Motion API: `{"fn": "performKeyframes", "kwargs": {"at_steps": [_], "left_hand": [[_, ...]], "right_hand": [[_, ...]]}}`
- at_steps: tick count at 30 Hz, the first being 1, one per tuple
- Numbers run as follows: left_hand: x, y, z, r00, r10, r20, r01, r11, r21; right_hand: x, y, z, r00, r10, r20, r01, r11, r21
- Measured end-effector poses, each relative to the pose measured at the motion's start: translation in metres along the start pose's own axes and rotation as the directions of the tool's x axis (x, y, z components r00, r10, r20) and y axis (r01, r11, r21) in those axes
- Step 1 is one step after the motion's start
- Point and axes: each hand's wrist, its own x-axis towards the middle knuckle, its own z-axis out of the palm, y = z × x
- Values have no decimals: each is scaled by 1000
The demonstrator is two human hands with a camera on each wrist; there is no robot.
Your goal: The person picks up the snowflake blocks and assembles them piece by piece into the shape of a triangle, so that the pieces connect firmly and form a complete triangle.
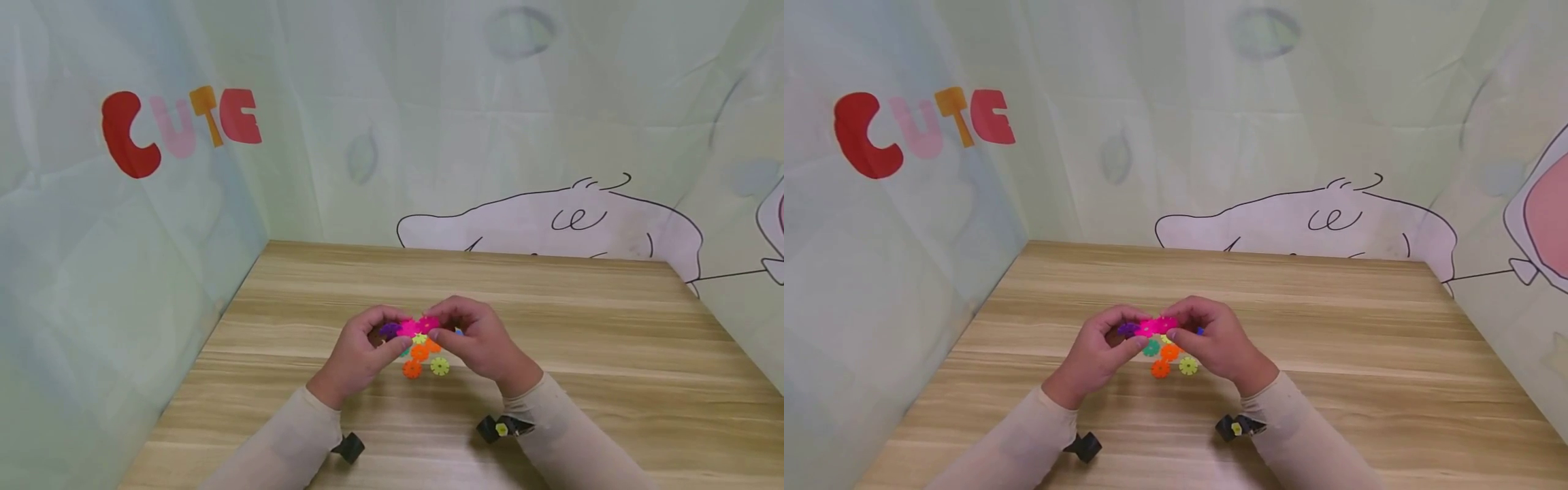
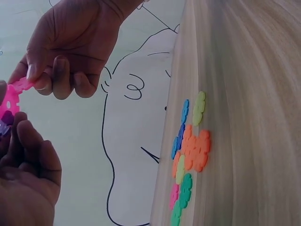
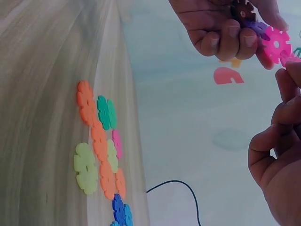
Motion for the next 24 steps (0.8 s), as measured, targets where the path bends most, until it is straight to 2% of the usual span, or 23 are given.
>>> {"fn": "performKeyframes", "kwargs": {"at_steps": [8,15,20,24], "left_hand": [[1,-3,1,1000,1,15,-2,1000,31],[0,-4,1,1000,-15,12,14,999,41],[1,-4,1,1000,-16,-6,16,998,62],[2,-7,-1,999,-11,-32,13,998,66]], "right_hand": [[-1,0,2,1000,7,-28,-7,1000,-7],[-1,0,3,1000,8,-16,-8,1000,-18],[1,0,-3,997,54,46,-51,997,-65],[4,6,-12,984,130,119,-122,990,-76]]}}
